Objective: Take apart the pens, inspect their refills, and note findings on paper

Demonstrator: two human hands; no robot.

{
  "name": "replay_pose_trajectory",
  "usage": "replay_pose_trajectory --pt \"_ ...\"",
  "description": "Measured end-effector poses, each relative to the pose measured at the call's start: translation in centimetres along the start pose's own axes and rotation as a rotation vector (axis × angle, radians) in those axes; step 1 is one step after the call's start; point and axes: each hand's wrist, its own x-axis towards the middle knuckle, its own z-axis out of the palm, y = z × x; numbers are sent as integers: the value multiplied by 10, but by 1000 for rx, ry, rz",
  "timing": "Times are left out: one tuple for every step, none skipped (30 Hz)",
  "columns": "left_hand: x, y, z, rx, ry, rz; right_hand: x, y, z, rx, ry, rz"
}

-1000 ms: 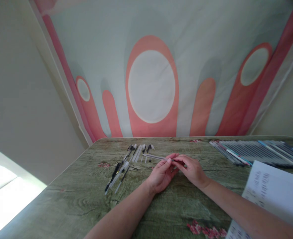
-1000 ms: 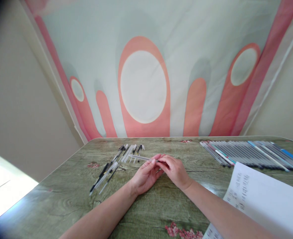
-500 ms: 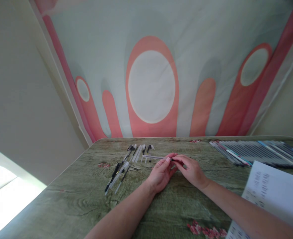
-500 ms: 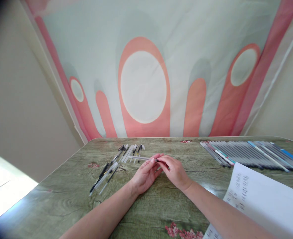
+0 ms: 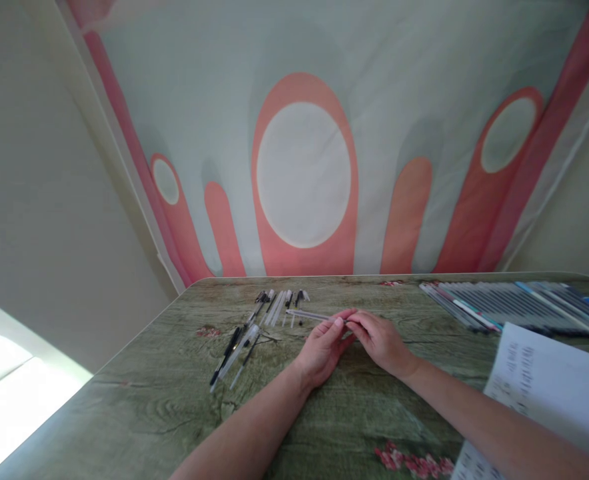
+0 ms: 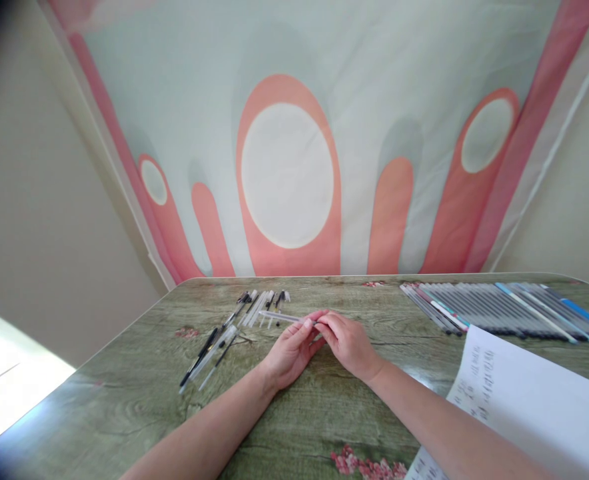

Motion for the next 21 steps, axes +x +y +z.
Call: replay_pose_trajectory --pt "0 0 0 6 -2 -2 0 -1 0 2 -13 19" --pt "0 0 0 13 -4 -8 0 -2 0 7 -31 37" --pt "-1 0 0 19 -6 -16 0 -3 0 15 -50 56" --pt "-1 0 0 24 -8 -24 1 -5 -1 24 -69 75" --pt "-1 0 0 29 -8 -29 1 -6 -1 37 -87 94" --pt "-1 1 0 31 -6 -31 1 -8 -2 53 -102 110" --pt "-1 1 0 29 -3 -30 2 -9 -3 75 -119 119" --pt "-1 1 -1 25 -1 -28 2 -10 -4 98 -131 120" --pt "0 1 -1 20 0 -27 3 -10 -4 120 -140 113" --pt "0 2 -1 15 1 -25 3 -10 -4 137 -145 101" --pt "0 2 -1 11 4 -23 3 -10 -4 146 -147 88" --pt "0 2 -1 12 7 -22 3 -10 -4 148 -146 75" --pt "0 2 0 15 10 -23 3 -9 -3 143 -145 67" --pt "0 2 0 19 15 -25 3 -9 -3 133 -147 62" --pt "0 2 0 24 19 -29 3 -9 -2 120 -151 60" --pt "0 2 1 28 21 -32 2 -8 -2 105 -154 62" --pt "0 2 1 30 21 -34 2 -8 -2 93 -160 67" --pt "-1 2 2 31 20 -33 2 -8 -2 86 -167 74" --pt "-1 2 2 32 19 -30 1 -8 -2 85 -174 82" --pt "-1 2 2 32 17 -26 1 -8 -1 89 -179 89" --pt "0 2 1 31 14 -23 1 -7 -1 95 -182 97"
